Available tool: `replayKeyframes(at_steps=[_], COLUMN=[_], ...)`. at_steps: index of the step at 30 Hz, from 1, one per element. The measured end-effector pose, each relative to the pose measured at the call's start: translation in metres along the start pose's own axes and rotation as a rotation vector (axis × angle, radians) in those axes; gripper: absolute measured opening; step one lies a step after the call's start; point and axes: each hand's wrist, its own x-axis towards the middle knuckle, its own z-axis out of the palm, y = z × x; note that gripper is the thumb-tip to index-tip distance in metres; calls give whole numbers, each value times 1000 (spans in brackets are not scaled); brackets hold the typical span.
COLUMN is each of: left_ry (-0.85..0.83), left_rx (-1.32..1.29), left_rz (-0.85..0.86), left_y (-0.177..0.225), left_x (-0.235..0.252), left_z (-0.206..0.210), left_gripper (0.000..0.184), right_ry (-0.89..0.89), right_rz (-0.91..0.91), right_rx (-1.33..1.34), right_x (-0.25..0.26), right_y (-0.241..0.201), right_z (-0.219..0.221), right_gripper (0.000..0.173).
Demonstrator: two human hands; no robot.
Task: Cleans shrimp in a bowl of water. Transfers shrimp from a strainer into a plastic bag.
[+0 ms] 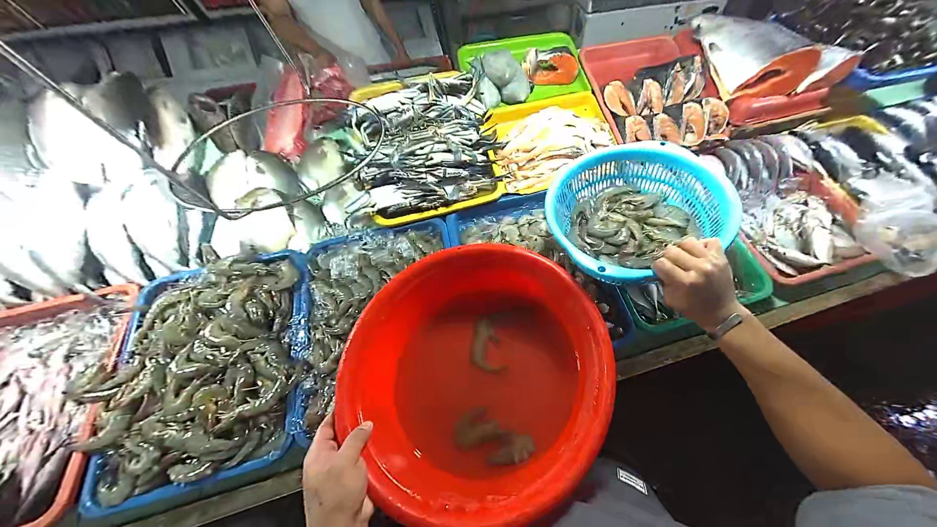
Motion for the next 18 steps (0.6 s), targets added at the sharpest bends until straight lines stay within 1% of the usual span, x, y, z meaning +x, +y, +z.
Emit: replayKeyframes(at_steps=[2, 5, 9, 10, 13, 14, 15, 16, 17, 18], left_ry=[30, 82, 104, 104, 106, 108, 113, 121, 129, 135], left_rx=[-21, -63, -125, -143, -168, -177, -184, -193, -200, -206], left_rz=[-8, -18, -34, -44, -64, -64, -69, -74, -81, -89], left_y=[1, 0, -1, -1, -4, -5, -5, -5, -5, -5], left_x=[-10, -23, -31, -31, -36, -37, -38, -39, -40, -42], left_z=[-1, -1, -1, -1, -3, -4, -4, -3, -2, -2], left_gripper=[51, 55, 57, 58, 63, 64, 65, 65, 65, 65], right_ry=[8, 22, 29, -3, -209, -278, -307, -283, -205, -140], right_rz=[-21, -6, 59, 85, 134, 160, 187, 194, 171, 140], right_rx=[27, 81, 95, 75, 44, 69, 111, 156, 197, 275], right_x=[-7, -15, -23, -22, -18, -14, -8, 0, 14, 29], right_y=[-6, -13, -24, -24, -28, -33, -42, -54, -71, -95], right_z=[14, 31, 42, 41, 29, 20, 9, -4, -16, -25], right_gripper=[10, 4, 10, 12, 12, 16, 26, 35, 39, 37])
